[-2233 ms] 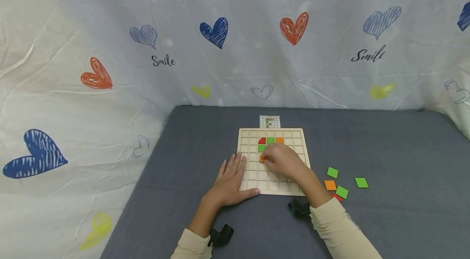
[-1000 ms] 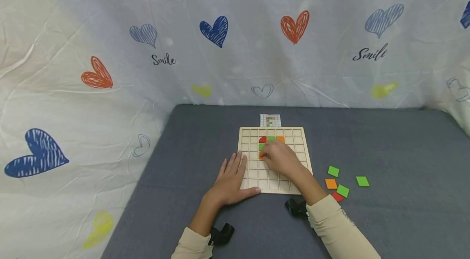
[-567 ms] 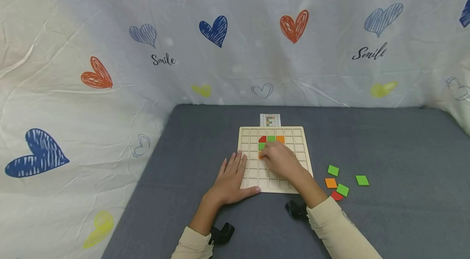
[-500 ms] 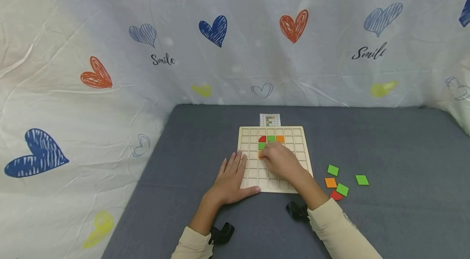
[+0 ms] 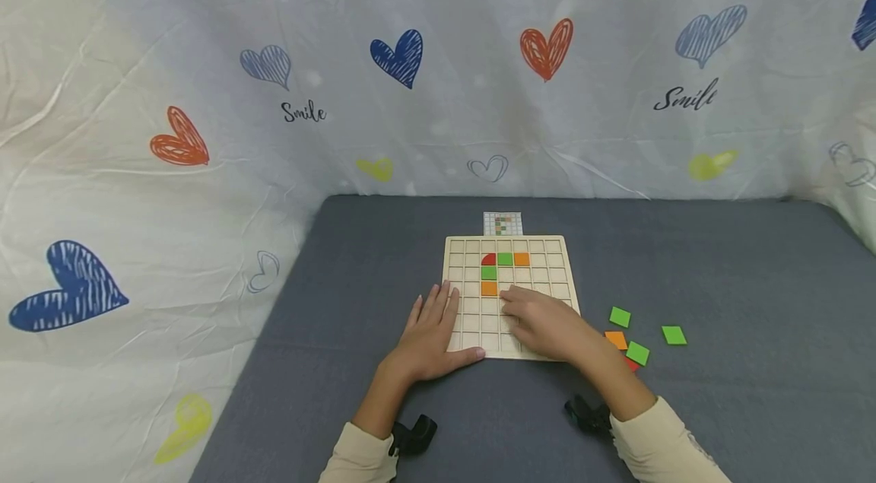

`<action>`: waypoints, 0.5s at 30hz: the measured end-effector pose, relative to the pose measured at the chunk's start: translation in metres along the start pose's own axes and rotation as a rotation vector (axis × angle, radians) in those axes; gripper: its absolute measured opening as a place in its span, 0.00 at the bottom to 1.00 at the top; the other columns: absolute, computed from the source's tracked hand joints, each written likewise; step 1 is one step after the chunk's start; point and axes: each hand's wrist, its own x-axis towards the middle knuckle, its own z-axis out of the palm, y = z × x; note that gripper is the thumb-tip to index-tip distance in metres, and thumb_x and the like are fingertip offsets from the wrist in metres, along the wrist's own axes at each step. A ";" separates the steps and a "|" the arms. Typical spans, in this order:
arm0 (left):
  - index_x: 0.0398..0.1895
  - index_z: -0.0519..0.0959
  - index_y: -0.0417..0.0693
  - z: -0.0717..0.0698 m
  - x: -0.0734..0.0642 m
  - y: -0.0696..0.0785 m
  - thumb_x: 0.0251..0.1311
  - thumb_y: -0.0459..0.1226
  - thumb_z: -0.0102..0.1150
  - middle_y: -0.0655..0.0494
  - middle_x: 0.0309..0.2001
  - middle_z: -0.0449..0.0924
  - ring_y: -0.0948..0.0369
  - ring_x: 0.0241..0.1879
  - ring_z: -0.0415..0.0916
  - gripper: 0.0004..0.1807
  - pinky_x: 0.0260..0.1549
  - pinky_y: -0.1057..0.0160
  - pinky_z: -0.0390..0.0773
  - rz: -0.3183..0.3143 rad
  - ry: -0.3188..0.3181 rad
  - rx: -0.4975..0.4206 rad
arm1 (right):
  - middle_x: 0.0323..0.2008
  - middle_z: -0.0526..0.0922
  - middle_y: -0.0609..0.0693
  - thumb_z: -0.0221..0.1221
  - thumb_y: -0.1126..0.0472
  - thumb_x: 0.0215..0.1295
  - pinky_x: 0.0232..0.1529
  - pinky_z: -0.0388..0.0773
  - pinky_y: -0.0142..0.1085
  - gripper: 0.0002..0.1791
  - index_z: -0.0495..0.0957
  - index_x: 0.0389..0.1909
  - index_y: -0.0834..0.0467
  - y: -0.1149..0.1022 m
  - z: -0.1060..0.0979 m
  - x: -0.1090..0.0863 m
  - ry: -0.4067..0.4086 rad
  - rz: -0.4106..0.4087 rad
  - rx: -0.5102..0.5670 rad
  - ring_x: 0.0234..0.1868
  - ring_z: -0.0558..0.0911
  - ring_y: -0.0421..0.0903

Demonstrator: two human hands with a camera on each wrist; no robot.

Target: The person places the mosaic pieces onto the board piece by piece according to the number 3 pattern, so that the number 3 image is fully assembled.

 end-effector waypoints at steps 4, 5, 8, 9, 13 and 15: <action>0.81 0.42 0.43 0.001 0.000 0.002 0.60 0.71 0.50 0.48 0.81 0.34 0.52 0.79 0.30 0.60 0.73 0.45 0.34 0.005 -0.004 -0.013 | 0.58 0.81 0.60 0.63 0.68 0.64 0.58 0.74 0.53 0.12 0.85 0.49 0.64 0.007 -0.006 -0.023 0.025 -0.004 0.017 0.62 0.77 0.58; 0.81 0.42 0.43 0.001 0.000 0.002 0.60 0.71 0.50 0.48 0.81 0.34 0.52 0.79 0.30 0.60 0.73 0.45 0.35 0.006 -0.003 -0.015 | 0.57 0.81 0.59 0.63 0.68 0.64 0.57 0.75 0.52 0.12 0.85 0.48 0.63 0.008 -0.008 -0.028 0.037 0.001 0.020 0.61 0.78 0.58; 0.81 0.43 0.43 0.001 0.000 0.002 0.60 0.71 0.51 0.49 0.81 0.34 0.52 0.79 0.30 0.60 0.73 0.45 0.35 0.000 -0.001 -0.008 | 0.56 0.83 0.58 0.64 0.69 0.64 0.55 0.77 0.52 0.11 0.86 0.47 0.62 0.012 -0.013 -0.043 0.067 0.014 0.019 0.59 0.79 0.57; 0.81 0.43 0.43 0.000 0.000 0.002 0.60 0.71 0.51 0.49 0.81 0.34 0.52 0.79 0.30 0.60 0.73 0.45 0.34 -0.002 0.001 -0.004 | 0.55 0.83 0.58 0.64 0.69 0.64 0.54 0.77 0.51 0.11 0.86 0.47 0.63 0.014 -0.014 -0.047 0.074 0.016 0.025 0.59 0.80 0.57; 0.81 0.42 0.43 0.000 0.000 0.002 0.60 0.71 0.51 0.49 0.81 0.34 0.52 0.79 0.30 0.60 0.73 0.45 0.34 -0.006 0.005 0.003 | 0.56 0.83 0.58 0.66 0.69 0.64 0.54 0.78 0.50 0.12 0.86 0.48 0.62 0.018 -0.018 -0.063 0.089 0.029 0.056 0.58 0.80 0.57; 0.81 0.42 0.43 0.000 0.000 0.001 0.60 0.71 0.51 0.49 0.81 0.33 0.52 0.79 0.30 0.60 0.73 0.45 0.34 -0.007 0.005 -0.003 | 0.56 0.83 0.57 0.66 0.68 0.64 0.54 0.78 0.51 0.12 0.86 0.48 0.62 0.019 -0.021 -0.071 0.093 0.047 0.066 0.59 0.80 0.57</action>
